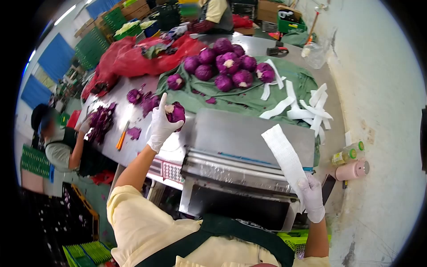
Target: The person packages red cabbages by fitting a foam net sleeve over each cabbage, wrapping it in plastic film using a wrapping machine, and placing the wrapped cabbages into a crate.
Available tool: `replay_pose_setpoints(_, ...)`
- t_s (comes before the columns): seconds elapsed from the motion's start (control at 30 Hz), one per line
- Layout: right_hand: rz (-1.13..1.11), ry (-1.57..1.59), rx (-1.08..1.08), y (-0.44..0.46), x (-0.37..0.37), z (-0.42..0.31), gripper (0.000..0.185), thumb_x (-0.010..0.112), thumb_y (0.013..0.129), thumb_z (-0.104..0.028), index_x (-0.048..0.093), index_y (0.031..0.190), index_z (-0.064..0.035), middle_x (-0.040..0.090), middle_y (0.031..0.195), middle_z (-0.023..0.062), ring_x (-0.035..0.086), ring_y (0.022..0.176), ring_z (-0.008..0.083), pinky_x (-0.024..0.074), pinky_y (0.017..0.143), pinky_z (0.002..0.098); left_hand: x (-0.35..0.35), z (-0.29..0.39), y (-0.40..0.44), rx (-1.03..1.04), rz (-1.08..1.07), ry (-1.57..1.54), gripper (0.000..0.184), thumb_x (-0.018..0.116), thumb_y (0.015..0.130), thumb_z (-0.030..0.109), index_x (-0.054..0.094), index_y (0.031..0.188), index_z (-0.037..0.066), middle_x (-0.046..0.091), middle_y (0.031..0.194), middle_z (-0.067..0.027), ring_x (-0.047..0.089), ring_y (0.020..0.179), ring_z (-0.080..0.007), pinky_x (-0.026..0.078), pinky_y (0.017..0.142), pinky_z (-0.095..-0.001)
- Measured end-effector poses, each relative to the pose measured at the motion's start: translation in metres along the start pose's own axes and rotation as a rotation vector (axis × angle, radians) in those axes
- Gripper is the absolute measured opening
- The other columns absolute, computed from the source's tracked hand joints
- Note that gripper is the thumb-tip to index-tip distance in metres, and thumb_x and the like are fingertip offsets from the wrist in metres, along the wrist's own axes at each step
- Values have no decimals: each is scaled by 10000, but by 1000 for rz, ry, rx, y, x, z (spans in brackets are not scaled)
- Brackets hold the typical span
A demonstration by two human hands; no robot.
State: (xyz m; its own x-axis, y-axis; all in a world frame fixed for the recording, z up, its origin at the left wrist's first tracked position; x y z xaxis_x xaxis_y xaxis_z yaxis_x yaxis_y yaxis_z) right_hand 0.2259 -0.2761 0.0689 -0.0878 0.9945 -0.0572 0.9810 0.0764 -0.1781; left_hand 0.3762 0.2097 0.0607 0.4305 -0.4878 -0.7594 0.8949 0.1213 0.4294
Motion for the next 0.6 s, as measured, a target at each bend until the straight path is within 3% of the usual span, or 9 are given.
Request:
replay_pose_setpoints(0.1, -114, -134, 1, -4, 14, 15, 297, 607, 937, -296, 632, 1009, -9, 612, 843, -24, 508, 761, 53, 428, 680, 225, 4, -55, -33, 52, 64, -72, 1122, 848, 546, 253, 250, 1486, 120, 644, 993, -115, 560, 953, -319, 474, 850, -420)
replay_pose_setpoints(0.2, -162, -66, -14, -15, 39, 6, 275, 596, 943, -295, 631, 962, -23, 589, 822, -41, 489, 747, 42, 413, 669, 217, 8, -71, -57, -31, 40, 97, 1116, 847, 549, 316, 266, 1483, 128, 669, 1008, -73, 547, 1027, -312, 447, 900, -399)
replay_pose_setpoints(0.23, -163, -54, -1, -18, 43, 4, 259, 592, 946, -285, 627, 943, -28, 578, 808, -50, 484, 742, 39, 406, 663, 213, 5, -70, -58, -68, -23, 158, 1143, 865, 525, 367, 278, 1477, 131, 656, 1049, -110, 535, 1039, -328, 438, 911, -389)
replay_pose_setpoints(0.3, -198, -35, 54, -24, 50, 5, 240, 589, 945, -266, 623, 927, -30, 562, 795, -55, 471, 733, 38, 400, 652, 211, 4, -64, -64, -44, 85, 342, 1137, 860, 544, 426, 279, 1477, 134, 614, 1150, -164, 515, 1096, -358, 429, 921, -401)
replay_pose_setpoints(0.33, -219, -9, 111, -25, 53, 6, 222, 586, 944, -248, 619, 912, -31, 546, 781, -59, 457, 724, 37, 393, 641, 210, -6, -40, -67, -1, 224, 338, 1027, 832, 593, 471, 364, 1435, 116, 553, 1234, -214, 497, 1154, -378, 420, 927, -419)
replay_pose_setpoints(0.37, -228, -16, 104, -26, 58, 5, 222, 586, 944, -248, 619, 912, -31, 546, 781, -59, 457, 724, 37, 393, 641, 210, -17, -11, -70, -56, 208, 49, 876, 792, 691, 454, 430, 1383, 57, 572, 1172, -179, 546, 1040, -327, 437, 914, -380)
replay_pose_setpoints(0.5, -303, -166, -5, -35, 85, 8, 180, 579, 932, -194, 607, 871, -27, 525, 699, -53, 440, 626, 24, 384, 552, 201, 0, 111, -134, -472, -246, -1117, 482, 662, 881, 400, 586, 1205, 50, 646, 1012, -78, 599, 801, -152, 500, 717, -292)
replay_pose_setpoints(0.57, -357, -115, 86, -38, 87, 22, 150, 584, 931, -169, 610, 878, -30, 522, 708, -62, 436, 631, 22, 382, 557, 199, -6, 155, -162, -438, -376, -1151, 299, 643, 917, 284, 647, 1080, 34, 673, 921, -62, 613, 811, -107, 504, 682, -260)
replay_pose_setpoints(0.6, -371, -126, 87, -41, 86, 22, 150, 584, 931, -169, 610, 878, -30, 522, 708, -62, 436, 631, 22, 382, 557, 199, -1, 161, -170, -556, -375, -1179, 238, 667, 895, 221, 664, 1026, 22, 668, 919, -44, 602, 817, -85, 496, 697, -246)
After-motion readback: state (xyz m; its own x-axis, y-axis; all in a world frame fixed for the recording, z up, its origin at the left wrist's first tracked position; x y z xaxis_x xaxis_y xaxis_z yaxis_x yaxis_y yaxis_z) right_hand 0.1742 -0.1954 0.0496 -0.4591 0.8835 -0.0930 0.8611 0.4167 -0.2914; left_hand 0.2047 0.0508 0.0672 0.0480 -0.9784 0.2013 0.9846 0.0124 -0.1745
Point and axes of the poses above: each hand's wrist, its own y-axis towards the middle knuckle, its own x-axis out of the palm, z = x × y, the point moved 2 cm from there along y, towards the middle knuckle
